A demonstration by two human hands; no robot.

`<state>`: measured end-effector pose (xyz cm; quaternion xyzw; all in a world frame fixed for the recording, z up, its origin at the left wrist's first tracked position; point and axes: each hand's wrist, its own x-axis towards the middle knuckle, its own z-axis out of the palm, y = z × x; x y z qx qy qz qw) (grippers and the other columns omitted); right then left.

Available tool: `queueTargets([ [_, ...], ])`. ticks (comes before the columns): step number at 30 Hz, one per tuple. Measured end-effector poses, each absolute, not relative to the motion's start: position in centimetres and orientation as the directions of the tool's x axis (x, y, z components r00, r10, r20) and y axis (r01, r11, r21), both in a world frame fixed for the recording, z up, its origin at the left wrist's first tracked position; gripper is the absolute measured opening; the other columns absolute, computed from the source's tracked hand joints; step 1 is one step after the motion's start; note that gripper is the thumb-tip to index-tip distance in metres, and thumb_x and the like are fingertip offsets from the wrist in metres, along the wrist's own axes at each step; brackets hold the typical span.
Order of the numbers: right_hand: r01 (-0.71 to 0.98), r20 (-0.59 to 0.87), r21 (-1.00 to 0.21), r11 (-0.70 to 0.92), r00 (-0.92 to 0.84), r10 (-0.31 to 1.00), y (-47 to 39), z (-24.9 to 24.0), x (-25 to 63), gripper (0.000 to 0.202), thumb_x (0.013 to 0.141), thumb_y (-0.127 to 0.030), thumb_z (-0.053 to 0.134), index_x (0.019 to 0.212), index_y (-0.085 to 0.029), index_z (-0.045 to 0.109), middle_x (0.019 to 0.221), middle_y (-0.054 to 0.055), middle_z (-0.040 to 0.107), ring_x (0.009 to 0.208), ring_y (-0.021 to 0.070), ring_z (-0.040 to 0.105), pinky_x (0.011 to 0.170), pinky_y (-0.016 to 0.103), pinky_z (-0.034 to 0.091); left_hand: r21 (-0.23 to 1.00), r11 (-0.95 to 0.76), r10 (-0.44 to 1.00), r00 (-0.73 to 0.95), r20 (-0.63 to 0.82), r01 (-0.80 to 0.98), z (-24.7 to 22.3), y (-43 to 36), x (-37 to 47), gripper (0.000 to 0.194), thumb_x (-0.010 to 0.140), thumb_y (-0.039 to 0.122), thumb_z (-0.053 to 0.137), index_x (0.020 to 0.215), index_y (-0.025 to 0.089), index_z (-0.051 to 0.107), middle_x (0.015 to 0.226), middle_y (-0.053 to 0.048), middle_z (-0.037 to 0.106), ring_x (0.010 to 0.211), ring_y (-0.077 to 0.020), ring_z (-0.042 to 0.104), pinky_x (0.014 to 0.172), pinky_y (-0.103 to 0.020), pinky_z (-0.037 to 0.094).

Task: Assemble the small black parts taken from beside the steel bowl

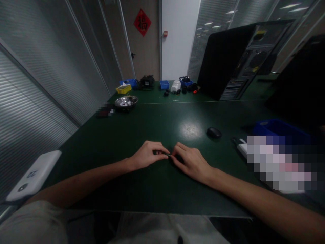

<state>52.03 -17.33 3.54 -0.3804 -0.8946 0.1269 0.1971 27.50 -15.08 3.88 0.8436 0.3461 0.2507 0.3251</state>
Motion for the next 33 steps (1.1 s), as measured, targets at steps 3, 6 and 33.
queueTargets([
  [3,0.616,0.256,-0.375,0.693,-0.649,0.716,-17.3,3.5,52.1,0.014,0.106,-0.03,0.048,0.1,-0.021,0.057,0.098,0.003,0.061,0.073,0.0146,0.058,0.062,0.028,0.039,0.735,-0.542,0.754,0.622,0.211,0.408,3.9,-15.1,27.5,0.021,0.092,0.032,0.074,0.109,0.021,0.081,0.096,-0.006,0.076,0.083,-0.0175,0.068,0.075,-0.028,0.051],
  [6,0.602,0.26,-0.381,0.701,-0.658,0.707,-17.2,3.5,52.2,0.015,0.107,-0.031,0.046,0.102,-0.021,0.056,0.099,0.004,0.061,0.073,0.0148,0.058,0.063,0.028,0.04,0.762,-0.52,0.77,0.598,0.222,0.387,3.9,-15.2,27.6,0.019,0.09,0.03,0.076,0.107,0.022,0.082,0.098,-0.005,0.077,0.085,-0.018,0.07,0.077,-0.028,0.052],
  [33,0.598,0.271,-0.44,0.67,-0.623,0.734,-17.4,3.7,52.6,0.012,0.104,-0.03,0.051,0.099,-0.022,0.058,0.096,0.002,0.059,0.073,0.015,0.057,0.064,0.028,0.04,0.588,-0.705,0.645,0.703,0.299,0.397,4.6,-15.1,27.0,0.028,0.098,0.026,0.066,0.126,0.023,0.071,0.119,-0.007,0.069,0.113,-0.0217,0.059,0.099,-0.037,0.049],
])
